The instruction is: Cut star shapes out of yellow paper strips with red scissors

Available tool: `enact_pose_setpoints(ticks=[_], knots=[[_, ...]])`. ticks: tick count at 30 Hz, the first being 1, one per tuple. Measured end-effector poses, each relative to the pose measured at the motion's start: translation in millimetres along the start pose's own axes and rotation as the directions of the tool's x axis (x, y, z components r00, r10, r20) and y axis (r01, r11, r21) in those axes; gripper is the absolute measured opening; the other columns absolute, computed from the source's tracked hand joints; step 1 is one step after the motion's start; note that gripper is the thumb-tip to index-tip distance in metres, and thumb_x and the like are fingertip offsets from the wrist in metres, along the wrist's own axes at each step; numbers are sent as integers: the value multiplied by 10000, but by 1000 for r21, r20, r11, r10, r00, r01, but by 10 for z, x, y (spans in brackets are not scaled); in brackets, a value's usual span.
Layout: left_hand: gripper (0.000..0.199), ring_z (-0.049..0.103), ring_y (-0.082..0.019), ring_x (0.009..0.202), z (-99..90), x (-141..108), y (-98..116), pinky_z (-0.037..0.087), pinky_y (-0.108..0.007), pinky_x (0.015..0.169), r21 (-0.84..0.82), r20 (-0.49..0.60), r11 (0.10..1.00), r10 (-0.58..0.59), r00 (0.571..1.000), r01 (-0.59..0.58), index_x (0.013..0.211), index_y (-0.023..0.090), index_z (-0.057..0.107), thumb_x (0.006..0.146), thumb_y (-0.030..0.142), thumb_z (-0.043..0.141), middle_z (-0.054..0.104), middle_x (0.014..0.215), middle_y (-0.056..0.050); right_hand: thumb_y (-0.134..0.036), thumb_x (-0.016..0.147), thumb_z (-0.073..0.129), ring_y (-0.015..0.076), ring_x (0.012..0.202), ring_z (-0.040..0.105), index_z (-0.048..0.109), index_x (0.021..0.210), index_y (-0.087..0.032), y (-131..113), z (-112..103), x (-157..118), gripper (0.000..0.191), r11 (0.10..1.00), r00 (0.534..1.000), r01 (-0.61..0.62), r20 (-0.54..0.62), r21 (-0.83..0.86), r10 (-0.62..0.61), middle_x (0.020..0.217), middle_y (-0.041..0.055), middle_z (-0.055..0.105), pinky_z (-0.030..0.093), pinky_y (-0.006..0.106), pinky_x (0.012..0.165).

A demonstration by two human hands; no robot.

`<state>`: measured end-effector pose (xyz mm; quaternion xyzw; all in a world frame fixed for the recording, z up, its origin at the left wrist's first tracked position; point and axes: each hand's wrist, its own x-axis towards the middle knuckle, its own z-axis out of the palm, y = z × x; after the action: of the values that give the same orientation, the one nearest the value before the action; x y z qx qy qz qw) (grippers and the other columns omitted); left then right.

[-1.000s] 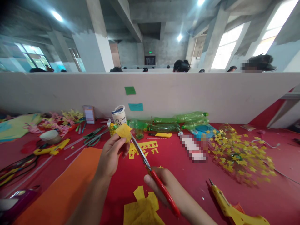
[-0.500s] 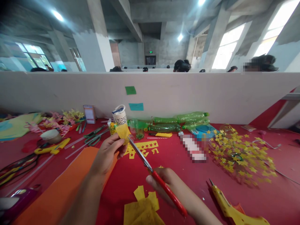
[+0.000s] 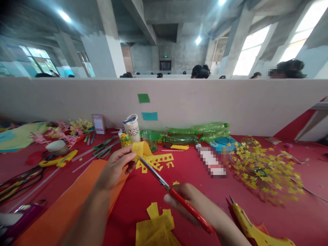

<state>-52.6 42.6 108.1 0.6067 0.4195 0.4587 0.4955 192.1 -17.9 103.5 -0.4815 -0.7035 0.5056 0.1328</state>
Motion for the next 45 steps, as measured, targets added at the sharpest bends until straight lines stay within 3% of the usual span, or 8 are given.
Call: enact_pose_setpoints(ticks=[6,21,33,38,45], knots=[[217,408,-71,489,-40,3,-12,322,-187,451,24,17,1000,-15,1000,14,706,182,501,860,335,502,462,555,49,-643,831,466,60,474,356,375,670,-194,-23,-12,-14,485,996,996,-75,53,42,73,569,-67,370,254,169,420],[225,397,-79,489,-40,-5,1,318,-188,453,29,19,999,-19,1000,18,690,185,495,844,348,512,444,559,47,-618,876,414,47,414,311,364,654,-197,140,83,18,478,996,997,-68,-20,61,69,518,-66,353,189,164,372],[202,401,-76,490,-43,-1,-16,308,-183,442,33,30,999,-29,999,28,724,182,512,855,336,502,456,561,46,-627,864,428,43,417,317,364,664,-195,72,22,1,480,993,997,-82,20,83,80,541,-67,355,203,163,373],[252,416,-68,472,-24,-7,3,312,-182,441,13,5,1000,-26,1000,26,662,176,485,855,336,509,492,546,39,-648,841,456,33,394,329,363,670,-195,31,-26,-3,492,987,994,-72,92,145,59,549,-75,375,243,158,365],[210,468,-73,467,86,-7,9,362,-185,430,-76,-79,997,27,997,-33,692,166,545,824,328,567,603,599,4,-710,811,425,36,369,312,361,670,-204,121,32,44,530,981,1000,-5,16,195,2,489,-90,354,234,161,350]])
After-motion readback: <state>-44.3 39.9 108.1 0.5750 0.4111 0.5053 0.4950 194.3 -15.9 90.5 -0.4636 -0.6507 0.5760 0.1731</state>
